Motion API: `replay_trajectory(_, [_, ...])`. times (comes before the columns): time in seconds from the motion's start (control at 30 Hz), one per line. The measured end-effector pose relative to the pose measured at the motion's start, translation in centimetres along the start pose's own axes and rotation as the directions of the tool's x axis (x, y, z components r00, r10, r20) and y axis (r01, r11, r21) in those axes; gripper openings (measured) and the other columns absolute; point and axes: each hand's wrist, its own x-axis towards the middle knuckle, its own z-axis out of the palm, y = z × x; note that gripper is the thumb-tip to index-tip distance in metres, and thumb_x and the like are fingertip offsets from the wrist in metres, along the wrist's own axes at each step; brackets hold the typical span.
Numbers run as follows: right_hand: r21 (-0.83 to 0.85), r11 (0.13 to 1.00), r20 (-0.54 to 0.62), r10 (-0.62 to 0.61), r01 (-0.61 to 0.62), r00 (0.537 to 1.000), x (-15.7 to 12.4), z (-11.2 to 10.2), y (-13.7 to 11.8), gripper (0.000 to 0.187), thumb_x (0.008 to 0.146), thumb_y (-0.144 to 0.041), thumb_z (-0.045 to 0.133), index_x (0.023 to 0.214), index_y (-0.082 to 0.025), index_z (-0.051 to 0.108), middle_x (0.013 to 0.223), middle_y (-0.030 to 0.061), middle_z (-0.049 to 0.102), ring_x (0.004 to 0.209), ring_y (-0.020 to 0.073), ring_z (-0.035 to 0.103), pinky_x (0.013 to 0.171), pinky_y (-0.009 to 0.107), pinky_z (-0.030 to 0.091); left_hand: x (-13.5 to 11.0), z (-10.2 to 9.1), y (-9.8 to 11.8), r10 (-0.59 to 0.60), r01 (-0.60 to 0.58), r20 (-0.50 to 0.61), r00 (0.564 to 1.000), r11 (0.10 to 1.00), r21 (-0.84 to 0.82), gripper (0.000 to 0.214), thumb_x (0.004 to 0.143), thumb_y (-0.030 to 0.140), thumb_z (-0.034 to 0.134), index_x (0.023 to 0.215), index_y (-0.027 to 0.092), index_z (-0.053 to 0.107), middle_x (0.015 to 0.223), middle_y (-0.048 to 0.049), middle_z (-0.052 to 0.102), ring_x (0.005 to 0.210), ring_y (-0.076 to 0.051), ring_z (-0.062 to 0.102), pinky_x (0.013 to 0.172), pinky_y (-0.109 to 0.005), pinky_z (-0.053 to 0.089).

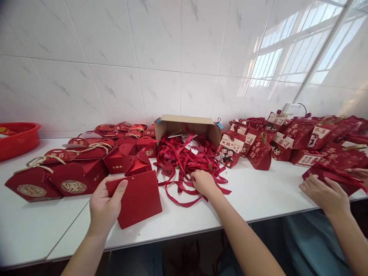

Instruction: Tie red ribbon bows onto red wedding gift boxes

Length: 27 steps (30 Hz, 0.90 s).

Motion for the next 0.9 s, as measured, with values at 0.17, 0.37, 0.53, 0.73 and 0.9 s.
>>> replay_trajectory(0.17, [0.044, 0.999, -0.023, 0.005, -0.004, 1.0, -0.5, -1.8, 0.6, 0.027, 0.062, -0.002, 0.052, 0.062, -0.023, 0.068, 0.073, 0.0016, 0.068, 0.066, 0.0175, 0.061, 0.058, 0.027, 0.042, 0.0, 0.0, 0.0, -0.017, 0.017, -0.011, 1.0, 1.0, -0.015, 0.033, 0.072, 0.049, 0.068, 0.08, 0.019, 0.058, 0.071, -0.0012, 0.064, 0.061, -0.016, 0.063, 0.049, -0.021, 0.052])
replay_trajectory(0.37, [0.145, 0.989, -0.268, 0.037, 0.002, 0.963, 2.0, -3.5, 0.0, 0.023, 0.074, -0.01, 0.047, 0.075, -0.02, 0.067, 0.084, 0.0043, 0.067, 0.076, 0.0176, 0.062, 0.071, 0.03, 0.048, 0.0, -0.1, -0.3, -0.073, 0.073, -0.019, 0.997, 0.997, -0.038, 0.036, 0.069, 0.052, 0.07, 0.08, 0.02, 0.058, 0.07, -0.0006, 0.064, 0.06, -0.015, 0.062, 0.048, -0.019, 0.053])
replay_trajectory(0.53, [0.2, 0.975, -0.364, -0.018, 0.097, 0.931, 7.9, -1.7, -0.1, 0.022, 0.078, -0.01, 0.048, 0.085, -0.019, 0.067, 0.092, 0.0047, 0.068, 0.089, 0.0165, 0.063, 0.082, 0.027, 0.048, -0.1, 0.0, 0.1, -0.126, 0.125, -0.054, 0.991, 0.992, -0.018, 0.041, 0.064, 0.056, 0.072, 0.078, 0.019, 0.058, 0.068, -0.0005, 0.062, 0.059, -0.015, 0.061, 0.045, -0.018, 0.051])
replay_trajectory(0.73, [0.155, 0.985, -0.365, -0.008, 0.07, 0.931, 13.9, 1.3, 0.2, 0.024, 0.077, -0.004, 0.054, 0.091, -0.019, 0.066, 0.101, 0.0075, 0.064, 0.099, 0.0212, 0.059, 0.088, 0.033, 0.047, -0.3, 0.4, 1.1, -0.191, 0.19, -0.13, 0.973, 0.982, -0.026, 0.046, 0.056, 0.058, 0.074, 0.075, 0.019, 0.059, 0.063, 0.0001, 0.061, 0.053, -0.014, 0.059, 0.042, -0.017, 0.049])
replay_trajectory(0.9, [0.095, 0.995, -0.307, 0.058, -0.03, 0.95, 15.5, 3.1, 0.4, 0.022, 0.087, -0.019, 0.059, 0.109, -0.017, 0.06, 0.109, 0.008, 0.061, 0.101, 0.0211, 0.058, 0.087, 0.04, 0.049, -0.9, 1.0, 2.0, -0.194, 0.189, -0.167, 0.967, 0.981, -0.049, 0.038, 0.063, 0.053, 0.071, 0.075, 0.02, 0.058, 0.064, 0.0014, 0.062, 0.054, -0.012, 0.058, 0.044, -0.015, 0.048])
